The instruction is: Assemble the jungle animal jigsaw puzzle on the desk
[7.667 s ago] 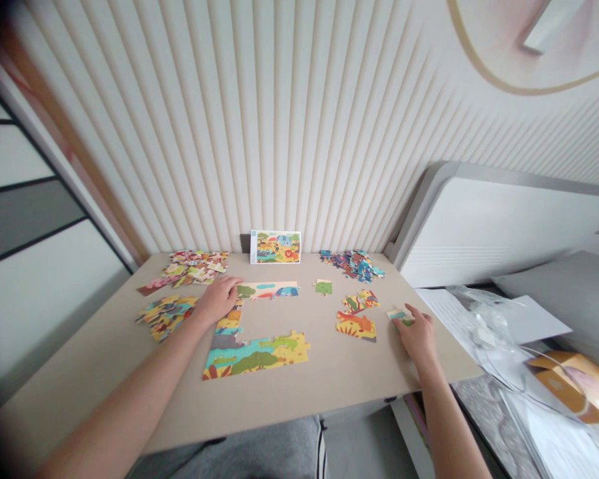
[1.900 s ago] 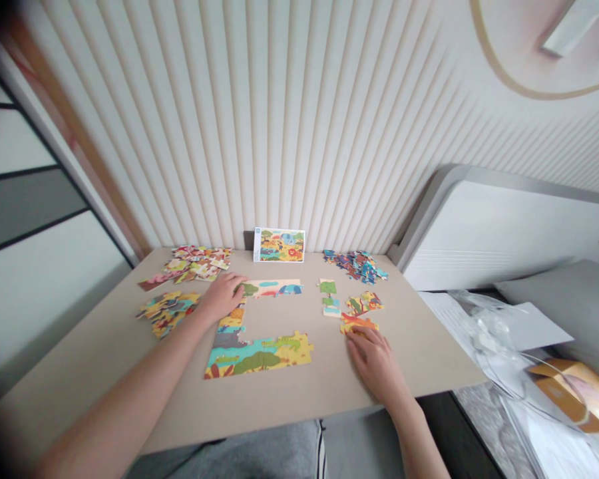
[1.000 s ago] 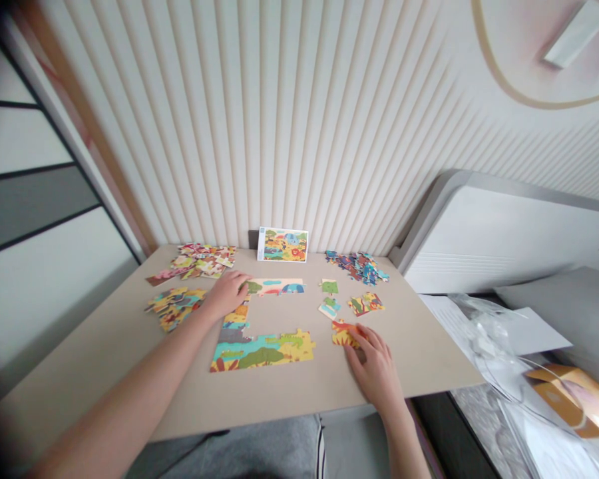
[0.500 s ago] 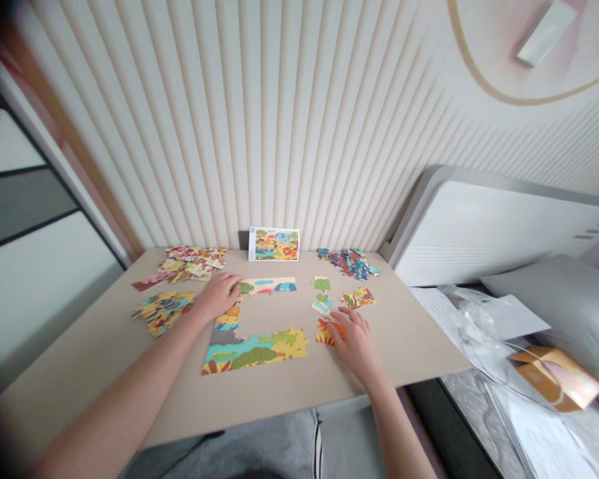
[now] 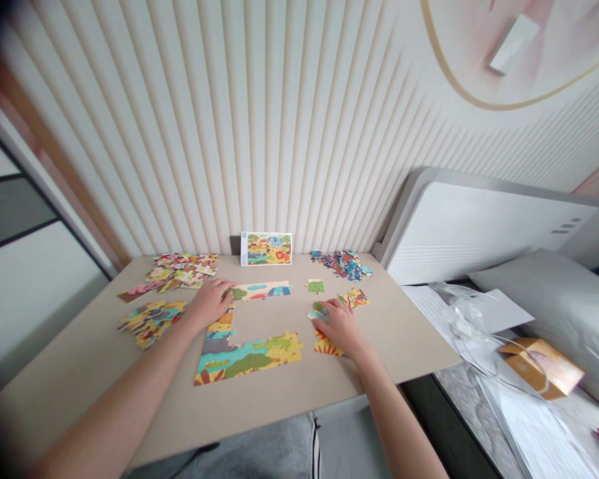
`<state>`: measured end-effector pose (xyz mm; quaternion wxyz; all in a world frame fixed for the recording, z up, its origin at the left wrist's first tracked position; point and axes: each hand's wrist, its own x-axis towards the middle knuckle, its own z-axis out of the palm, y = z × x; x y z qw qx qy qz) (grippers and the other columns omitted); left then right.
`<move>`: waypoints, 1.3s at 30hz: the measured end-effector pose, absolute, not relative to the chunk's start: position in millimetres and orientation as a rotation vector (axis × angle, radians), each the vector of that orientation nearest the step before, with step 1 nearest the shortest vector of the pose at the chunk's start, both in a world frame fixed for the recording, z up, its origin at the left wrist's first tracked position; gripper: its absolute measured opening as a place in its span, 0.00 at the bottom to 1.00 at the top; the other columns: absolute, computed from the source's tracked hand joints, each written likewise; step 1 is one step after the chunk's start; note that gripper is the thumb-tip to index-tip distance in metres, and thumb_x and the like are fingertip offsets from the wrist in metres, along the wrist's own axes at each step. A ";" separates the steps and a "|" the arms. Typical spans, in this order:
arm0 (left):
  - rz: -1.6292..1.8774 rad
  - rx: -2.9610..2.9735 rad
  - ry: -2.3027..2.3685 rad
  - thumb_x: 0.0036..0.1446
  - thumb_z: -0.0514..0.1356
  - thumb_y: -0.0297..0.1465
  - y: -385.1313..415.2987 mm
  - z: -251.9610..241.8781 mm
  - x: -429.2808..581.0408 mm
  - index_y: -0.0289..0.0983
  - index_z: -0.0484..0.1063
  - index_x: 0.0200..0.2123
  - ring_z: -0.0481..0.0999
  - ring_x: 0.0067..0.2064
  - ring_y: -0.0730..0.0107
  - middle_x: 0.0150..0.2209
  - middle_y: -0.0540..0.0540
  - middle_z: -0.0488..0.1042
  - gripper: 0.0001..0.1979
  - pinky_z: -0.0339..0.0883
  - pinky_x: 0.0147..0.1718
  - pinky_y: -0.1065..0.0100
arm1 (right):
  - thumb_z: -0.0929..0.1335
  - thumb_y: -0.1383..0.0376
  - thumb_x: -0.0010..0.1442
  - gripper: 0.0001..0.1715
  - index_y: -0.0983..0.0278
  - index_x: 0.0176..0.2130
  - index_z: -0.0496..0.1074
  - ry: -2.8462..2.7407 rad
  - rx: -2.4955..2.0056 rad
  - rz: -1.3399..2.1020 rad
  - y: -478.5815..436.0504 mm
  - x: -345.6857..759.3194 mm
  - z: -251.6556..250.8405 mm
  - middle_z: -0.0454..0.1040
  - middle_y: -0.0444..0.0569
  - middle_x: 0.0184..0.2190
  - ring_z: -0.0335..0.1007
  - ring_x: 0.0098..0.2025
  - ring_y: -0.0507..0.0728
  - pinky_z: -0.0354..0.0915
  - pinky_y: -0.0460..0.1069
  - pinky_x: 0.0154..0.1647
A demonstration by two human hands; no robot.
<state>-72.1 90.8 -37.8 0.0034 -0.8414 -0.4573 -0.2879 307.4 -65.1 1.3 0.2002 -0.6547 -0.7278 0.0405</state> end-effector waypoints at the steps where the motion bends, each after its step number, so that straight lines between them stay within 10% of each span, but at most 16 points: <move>1: -0.902 -2.637 -1.436 0.65 0.53 0.31 90.6 -37.8 -72.0 0.38 0.77 0.49 0.74 0.50 0.53 0.46 0.40 0.77 0.16 0.66 0.54 0.53 | 0.69 0.50 0.63 0.28 0.56 0.58 0.73 -2.033 -1.837 0.102 -68.0 312.9 0.9 0.73 0.53 0.54 0.69 0.56 0.64 0.60 0.59 0.61; 22: -0.882 -2.634 -1.453 0.65 0.52 0.31 86.3 -33.1 -71.1 0.38 0.77 0.49 0.74 0.50 0.53 0.47 0.40 0.77 0.16 0.67 0.54 0.54 | 0.66 0.54 0.63 0.28 0.58 0.61 0.72 -1.820 -2.013 0.096 -43.1 457.3 -24.6 0.72 0.54 0.61 0.63 0.65 0.67 0.56 0.63 0.67; 39: -0.904 -2.647 -1.476 0.64 0.53 0.30 88.2 -34.4 -70.6 0.40 0.77 0.49 0.74 0.50 0.53 0.46 0.41 0.78 0.16 0.67 0.54 0.53 | 0.76 0.58 0.45 0.36 0.65 0.53 0.78 -1.431 -1.834 0.323 -28.6 451.5 -10.3 0.80 0.58 0.44 0.77 0.42 0.66 0.72 0.60 0.47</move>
